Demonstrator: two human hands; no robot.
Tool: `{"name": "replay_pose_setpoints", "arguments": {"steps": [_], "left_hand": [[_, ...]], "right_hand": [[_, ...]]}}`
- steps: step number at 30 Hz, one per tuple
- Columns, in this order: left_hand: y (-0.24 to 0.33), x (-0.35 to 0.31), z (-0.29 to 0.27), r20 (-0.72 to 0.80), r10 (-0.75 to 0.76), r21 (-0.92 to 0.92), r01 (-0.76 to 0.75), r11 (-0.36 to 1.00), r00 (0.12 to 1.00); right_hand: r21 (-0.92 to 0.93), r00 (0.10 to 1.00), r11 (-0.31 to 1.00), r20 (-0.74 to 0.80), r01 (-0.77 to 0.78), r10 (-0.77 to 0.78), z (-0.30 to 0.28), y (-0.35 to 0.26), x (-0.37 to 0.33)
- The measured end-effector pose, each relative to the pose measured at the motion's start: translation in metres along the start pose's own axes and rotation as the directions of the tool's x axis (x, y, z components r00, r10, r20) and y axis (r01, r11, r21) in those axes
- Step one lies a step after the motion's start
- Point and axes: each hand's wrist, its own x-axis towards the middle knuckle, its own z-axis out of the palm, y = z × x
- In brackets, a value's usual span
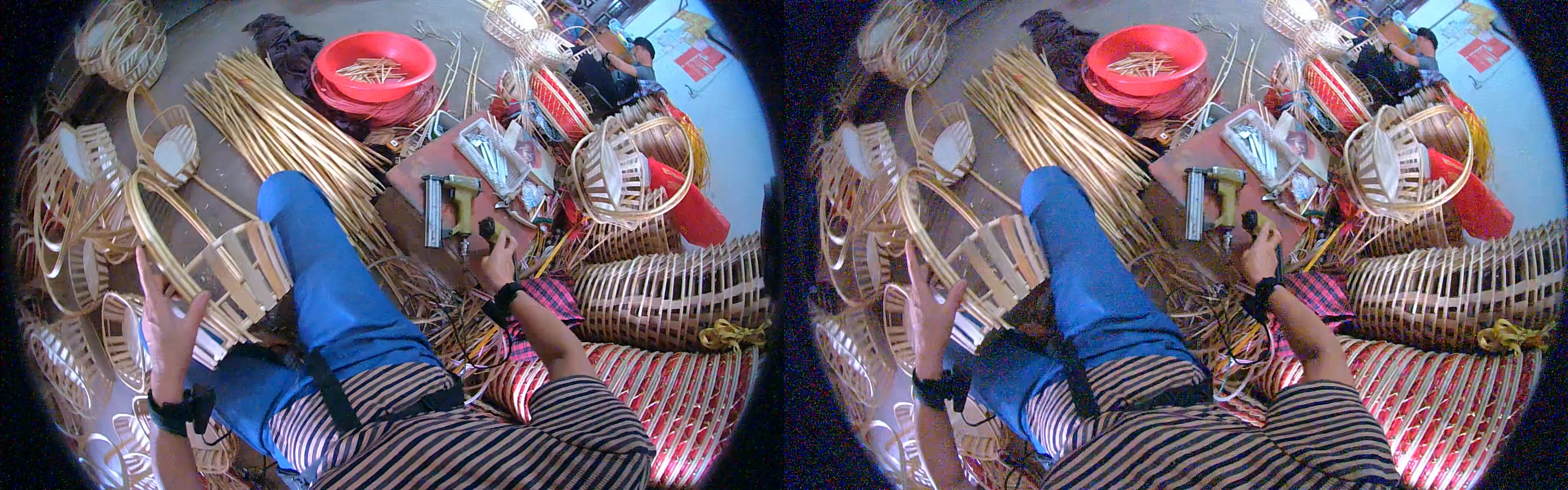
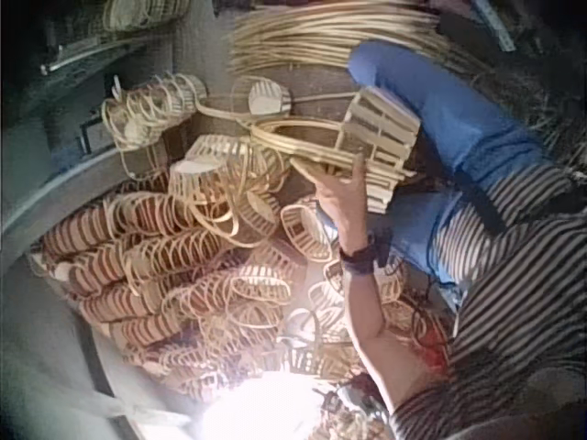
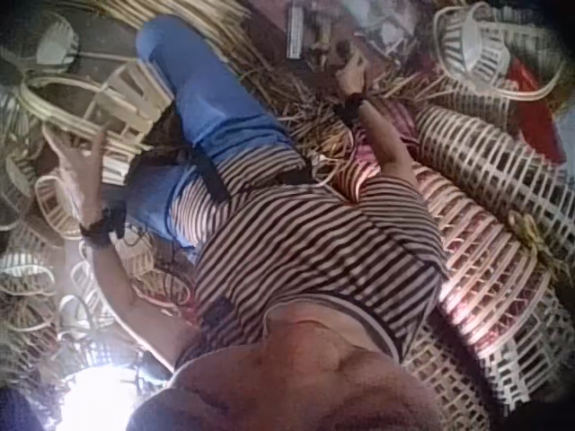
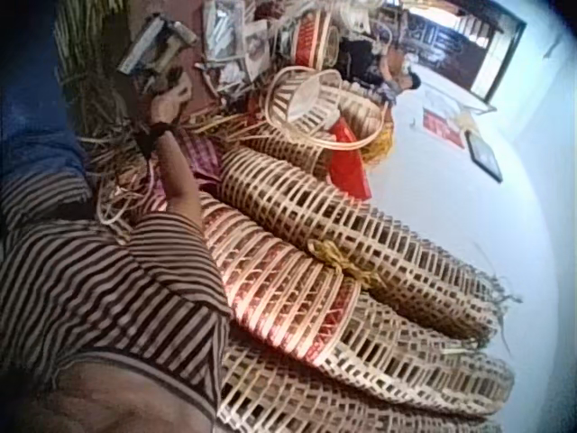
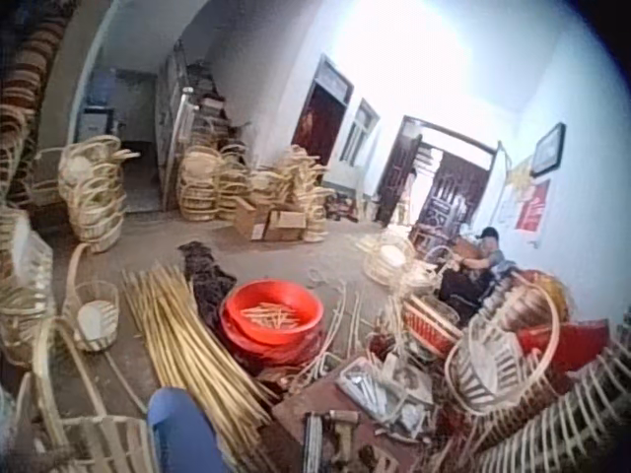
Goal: The person assembles wicker baskets by fitting thin wooden slats into a base and securing a handle with a pneumatic stapler.
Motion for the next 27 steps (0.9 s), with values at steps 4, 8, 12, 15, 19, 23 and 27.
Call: {"name": "replay_pose_setpoints", "arguments": {"steps": [4,8,12,15,19,23,27], "left_hand": [[-0.014,0.009,-0.002,0.064,0.042,-0.084,-0.036,0.996,0.997],[-0.023,0.006,-0.009,0.042,0.092,0.002,-0.092,0.996,0.995],[-0.019,-0.006,-0.02,0.082,0.07,0.066,-0.075,0.995,0.994],[-0.003,-0.008,-0.025,0.106,0.002,0.124,-0.015,0.992,0.994],[0.008,-0.009,-0.012,0.115,-0.15,0.187,0.127,0.974,0.982],[0.009,-0.004,-0.006,0.041,-0.135,0.136,0.128,0.982,0.99],[0.003,0.011,0.0,-0.045,0.045,0.098,-0.04,0.994,0.998]], "right_hand": [[-0.066,0.99,0.994,-0.114,-0.091,0.083,0.016,0.036,-0.008],[-0.155,0.985,0.986,-0.169,-0.062,0.036,0.012,0.037,0.013],[-0.2,0.974,0.98,-0.222,-0.004,-0.042,0.002,0.068,0.072],[-0.247,0.991,0.969,-0.132,-0.026,-0.007,0.009,0.098,0.112],[-0.3,0.999,0.953,-0.028,-0.03,0.022,0.022,0.127,0.133],[-0.303,1.0,0.953,-0.019,0.0,-0.005,0.008,0.137,0.147],[-0.186,0.996,0.979,-0.032,0.08,-0.088,-0.02,0.135,0.151]]}}
